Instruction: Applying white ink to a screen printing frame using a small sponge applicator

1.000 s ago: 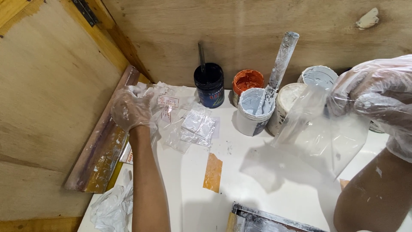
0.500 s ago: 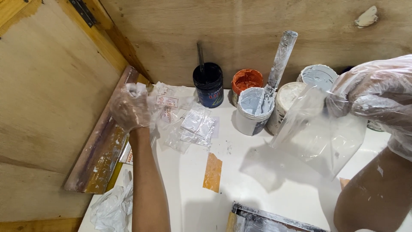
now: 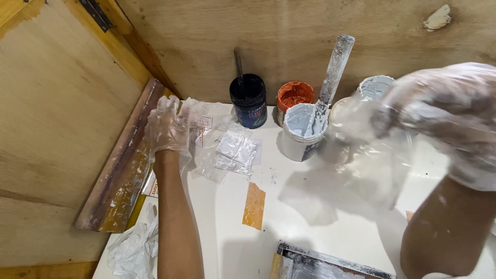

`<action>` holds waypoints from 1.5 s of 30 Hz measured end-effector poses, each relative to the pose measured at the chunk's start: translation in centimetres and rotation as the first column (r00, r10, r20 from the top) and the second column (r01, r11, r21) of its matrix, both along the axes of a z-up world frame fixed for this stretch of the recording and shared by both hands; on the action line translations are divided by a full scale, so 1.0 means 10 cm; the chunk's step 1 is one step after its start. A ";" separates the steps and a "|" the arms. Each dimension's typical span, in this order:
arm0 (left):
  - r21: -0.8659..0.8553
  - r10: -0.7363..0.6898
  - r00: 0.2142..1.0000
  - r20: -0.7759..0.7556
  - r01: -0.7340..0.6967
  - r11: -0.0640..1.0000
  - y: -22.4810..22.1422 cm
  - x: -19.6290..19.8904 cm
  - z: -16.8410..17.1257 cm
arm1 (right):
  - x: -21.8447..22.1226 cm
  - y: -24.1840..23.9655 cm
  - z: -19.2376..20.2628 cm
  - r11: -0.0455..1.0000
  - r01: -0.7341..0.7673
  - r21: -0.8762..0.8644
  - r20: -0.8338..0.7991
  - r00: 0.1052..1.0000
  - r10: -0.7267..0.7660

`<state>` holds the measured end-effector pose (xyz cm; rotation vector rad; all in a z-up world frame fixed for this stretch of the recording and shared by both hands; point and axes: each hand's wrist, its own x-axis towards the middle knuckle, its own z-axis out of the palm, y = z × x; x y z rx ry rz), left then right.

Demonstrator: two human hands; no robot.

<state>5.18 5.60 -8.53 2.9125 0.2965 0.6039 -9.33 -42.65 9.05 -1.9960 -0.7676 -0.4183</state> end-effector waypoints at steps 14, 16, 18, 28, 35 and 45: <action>-0.060 0.230 0.901 0.367 -0.224 0.973 0.10 0.19 -0.33 | 0.19 1.41 0.13 0.962 -0.088 0.260 -0.271 0.949 0.160; -0.138 0.035 0.983 0.179 -0.010 0.990 0.01 0.06 -0.02 | 0.23 1.48 0.06 0.931 -0.060 0.359 -0.307 0.935 0.179; -0.089 0.012 0.960 0.279 0.013 0.996 -0.02 -0.01 0.01 | 0.26 1.51 -0.07 0.913 -0.042 0.407 -0.318 0.930 0.185; -0.196 -0.125 0.873 0.471 0.241 0.950 -0.13 -0.04 -0.01 | 0.53 1.75 -0.31 0.889 0.026 0.457 -0.564 0.781 0.267; -0.811 -0.190 0.982 0.004 0.114 0.574 -0.73 -0.43 0.97 | 0.73 1.97 -0.55 0.931 0.044 0.363 -0.553 0.814 0.177; -0.844 -0.564 0.815 -0.134 0.204 0.496 -0.65 -0.62 1.19 | 1.00 1.86 -0.89 0.930 -0.034 0.365 -0.491 0.842 0.224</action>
